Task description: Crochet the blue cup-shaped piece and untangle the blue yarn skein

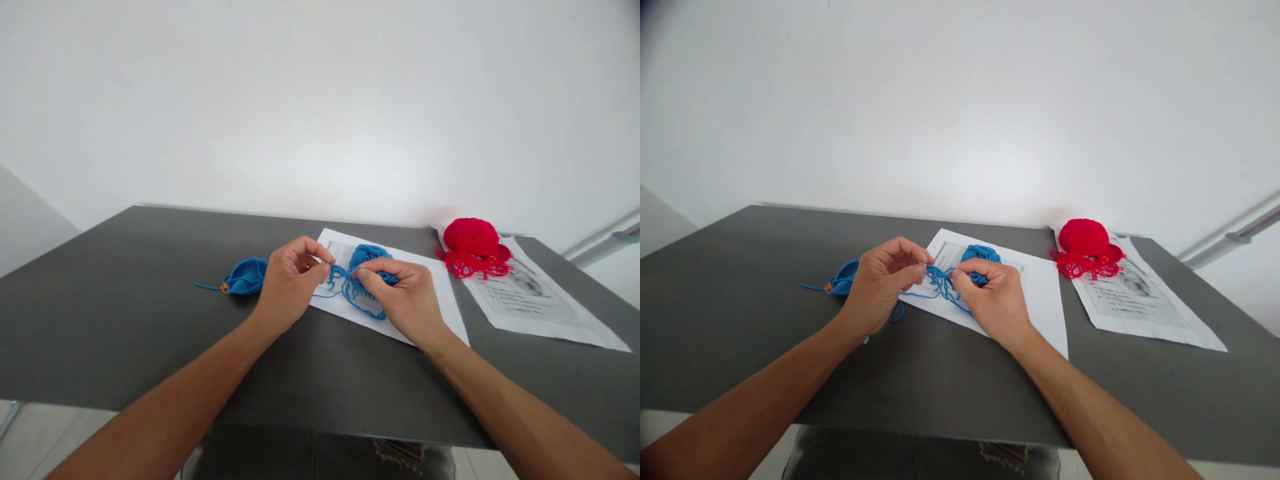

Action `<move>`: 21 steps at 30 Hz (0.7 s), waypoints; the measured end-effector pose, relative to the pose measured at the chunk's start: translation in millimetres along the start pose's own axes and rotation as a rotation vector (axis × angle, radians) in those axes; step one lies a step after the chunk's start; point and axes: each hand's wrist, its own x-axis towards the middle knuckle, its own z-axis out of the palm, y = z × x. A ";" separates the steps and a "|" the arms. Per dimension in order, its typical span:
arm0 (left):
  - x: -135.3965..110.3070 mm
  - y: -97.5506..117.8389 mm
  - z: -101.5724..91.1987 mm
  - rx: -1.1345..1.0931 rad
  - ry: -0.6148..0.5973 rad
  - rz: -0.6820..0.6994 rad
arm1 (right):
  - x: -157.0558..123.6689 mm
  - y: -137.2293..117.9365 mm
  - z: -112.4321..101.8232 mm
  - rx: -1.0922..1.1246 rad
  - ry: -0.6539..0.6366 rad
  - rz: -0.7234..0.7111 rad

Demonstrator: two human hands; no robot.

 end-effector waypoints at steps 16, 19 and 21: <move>-0.9 -0.4 -1.5 -0.031 -0.232 -0.100 | -1.9 0.5 -1.1 0.019 -0.027 -0.077; -1.2 0.7 -1.7 -0.022 -0.215 -0.094 | -1.8 1.3 -1.1 0.025 -0.037 -0.080; -1.9 0.8 -1.2 -0.018 -0.224 -0.091 | -2.2 1.4 -0.2 0.026 -0.046 -0.086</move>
